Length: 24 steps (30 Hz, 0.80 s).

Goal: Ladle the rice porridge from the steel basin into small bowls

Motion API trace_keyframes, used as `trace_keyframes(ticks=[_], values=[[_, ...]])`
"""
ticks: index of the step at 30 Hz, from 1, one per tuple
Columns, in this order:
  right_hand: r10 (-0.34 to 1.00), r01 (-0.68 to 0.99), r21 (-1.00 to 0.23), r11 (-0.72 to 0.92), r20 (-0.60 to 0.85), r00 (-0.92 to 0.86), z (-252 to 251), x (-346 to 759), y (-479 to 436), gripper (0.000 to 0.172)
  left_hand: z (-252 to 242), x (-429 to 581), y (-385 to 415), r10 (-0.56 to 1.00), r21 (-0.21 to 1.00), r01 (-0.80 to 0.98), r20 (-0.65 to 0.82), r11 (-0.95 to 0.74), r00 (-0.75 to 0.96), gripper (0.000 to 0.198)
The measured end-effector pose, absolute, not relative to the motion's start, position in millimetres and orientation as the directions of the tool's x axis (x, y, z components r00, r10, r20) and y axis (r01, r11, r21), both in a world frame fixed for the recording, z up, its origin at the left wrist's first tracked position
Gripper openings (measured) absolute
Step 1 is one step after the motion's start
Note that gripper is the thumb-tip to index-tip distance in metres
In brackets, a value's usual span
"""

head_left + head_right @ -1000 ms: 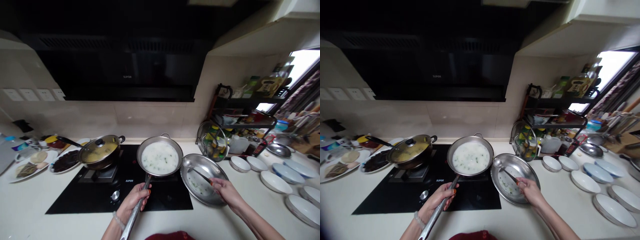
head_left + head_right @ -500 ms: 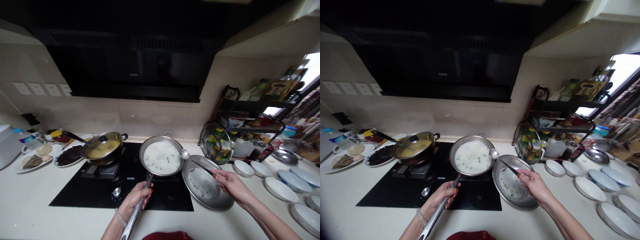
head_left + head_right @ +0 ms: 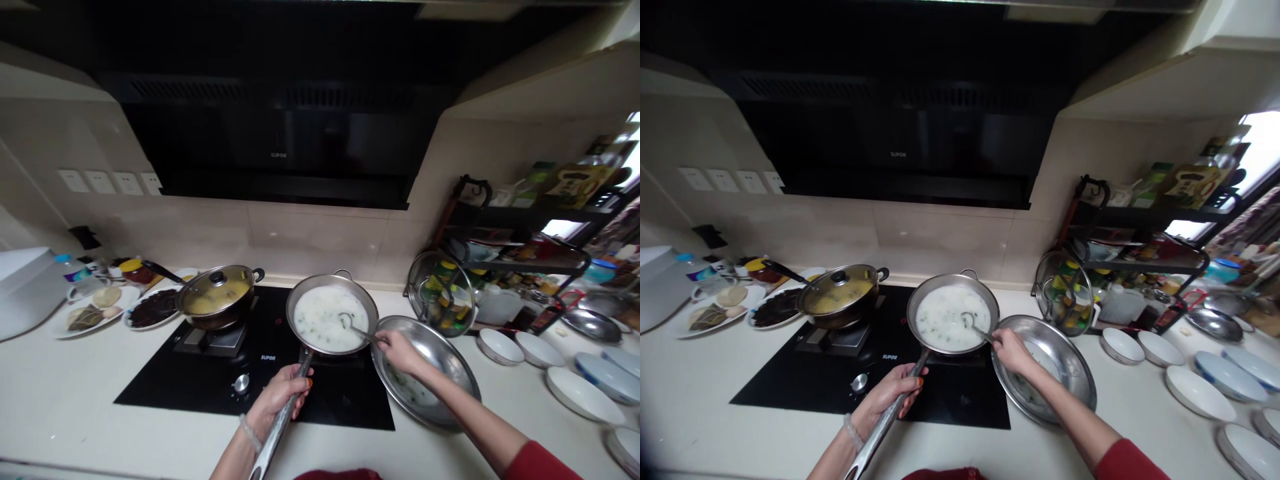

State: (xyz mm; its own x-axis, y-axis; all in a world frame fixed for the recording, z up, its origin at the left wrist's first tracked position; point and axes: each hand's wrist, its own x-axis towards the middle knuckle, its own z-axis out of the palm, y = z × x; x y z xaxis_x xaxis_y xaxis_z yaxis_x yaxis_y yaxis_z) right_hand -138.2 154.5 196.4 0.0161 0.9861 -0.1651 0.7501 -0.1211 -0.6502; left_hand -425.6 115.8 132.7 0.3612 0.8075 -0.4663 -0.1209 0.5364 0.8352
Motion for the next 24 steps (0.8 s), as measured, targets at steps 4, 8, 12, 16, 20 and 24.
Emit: trace_keyframes(ticks=[4,8,12,16,20,24], values=[[0.944,0.588,-0.747,-0.31,-0.317,0.094,203,-138,155,0.017,134,-425,115,0.808,0.833,-0.127,-0.468,0.539,0.358,0.052],[0.907,0.442,-0.796,-0.414,-0.402,0.127,214,-128,151,0.009,134,-426,116,0.803,0.833,-0.11,-0.475,0.542,0.36,0.052],[0.897,0.368,-0.819,-0.44,-0.421,0.137,223,-119,146,0.004,133,-427,116,0.8,0.837,-0.093,-0.474,0.539,0.369,0.053],[0.91,0.352,-0.84,-0.413,-0.392,0.133,229,-112,141,0.002,134,-427,115,0.804,0.841,-0.107,-0.46,0.531,0.377,0.051],[0.919,0.351,-0.849,-0.395,-0.371,0.135,230,-107,137,0.003,135,-427,115,0.801,0.836,-0.107,-0.467,0.538,0.375,0.051],[0.921,0.344,-0.854,-0.39,-0.37,0.125,228,-104,136,0.005,135,-428,116,0.799,0.833,-0.123,-0.46,0.539,0.388,0.05]])
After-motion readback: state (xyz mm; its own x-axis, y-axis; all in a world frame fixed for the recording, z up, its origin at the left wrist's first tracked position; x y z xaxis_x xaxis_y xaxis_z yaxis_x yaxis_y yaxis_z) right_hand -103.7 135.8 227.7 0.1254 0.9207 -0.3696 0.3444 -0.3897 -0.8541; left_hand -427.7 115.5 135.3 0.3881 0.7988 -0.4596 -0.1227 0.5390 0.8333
